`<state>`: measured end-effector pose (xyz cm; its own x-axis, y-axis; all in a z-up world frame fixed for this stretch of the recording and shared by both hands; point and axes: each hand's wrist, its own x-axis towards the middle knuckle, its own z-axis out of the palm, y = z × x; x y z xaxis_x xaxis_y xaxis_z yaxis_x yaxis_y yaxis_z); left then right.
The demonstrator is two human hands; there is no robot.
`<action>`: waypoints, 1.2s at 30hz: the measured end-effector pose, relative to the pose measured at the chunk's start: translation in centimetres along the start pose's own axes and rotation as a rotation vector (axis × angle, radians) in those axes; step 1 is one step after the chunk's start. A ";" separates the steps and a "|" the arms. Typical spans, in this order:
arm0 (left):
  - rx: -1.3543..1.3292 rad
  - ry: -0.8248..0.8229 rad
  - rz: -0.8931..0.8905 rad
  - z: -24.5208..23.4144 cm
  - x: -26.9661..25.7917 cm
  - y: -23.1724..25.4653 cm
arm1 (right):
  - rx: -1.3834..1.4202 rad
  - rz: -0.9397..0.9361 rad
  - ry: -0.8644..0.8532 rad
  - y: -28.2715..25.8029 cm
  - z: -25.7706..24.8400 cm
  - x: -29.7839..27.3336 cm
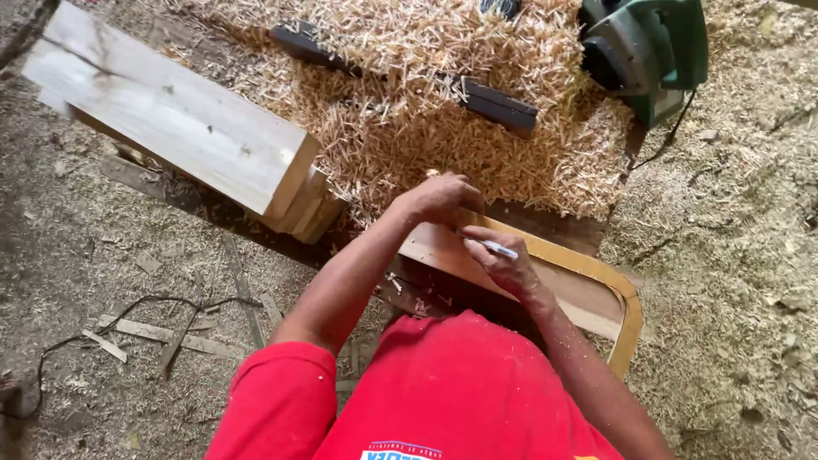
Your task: Mark a wooden plank with a pen using a pre-cut wooden template to guide the shape.
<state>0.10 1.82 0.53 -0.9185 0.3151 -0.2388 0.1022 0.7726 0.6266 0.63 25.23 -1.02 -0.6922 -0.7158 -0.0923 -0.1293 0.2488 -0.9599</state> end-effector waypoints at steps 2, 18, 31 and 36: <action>0.025 0.023 0.091 0.6 0.0 -0.3 | -0.104 -0.029 0.004 0.3 0.4 0.7; 0.142 0.005 0.213 1.4 -1.3 -0.7 | -0.275 0.056 0.113 0.3 -3.7 -4.4; 0.157 -0.102 0.117 0.2 -1.8 1.2 | -0.365 0.060 0.502 0.3 -9.3 -13.3; 0.109 -0.102 0.091 0.3 -1.9 1.0 | -0.446 0.234 0.609 1.1 -10.1 -15.5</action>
<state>2.07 2.14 1.41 -0.8608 0.4365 -0.2617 0.2291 0.7915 0.5665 4.08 43.20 2.07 -0.9869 -0.1614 0.0060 -0.1156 0.6797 -0.7244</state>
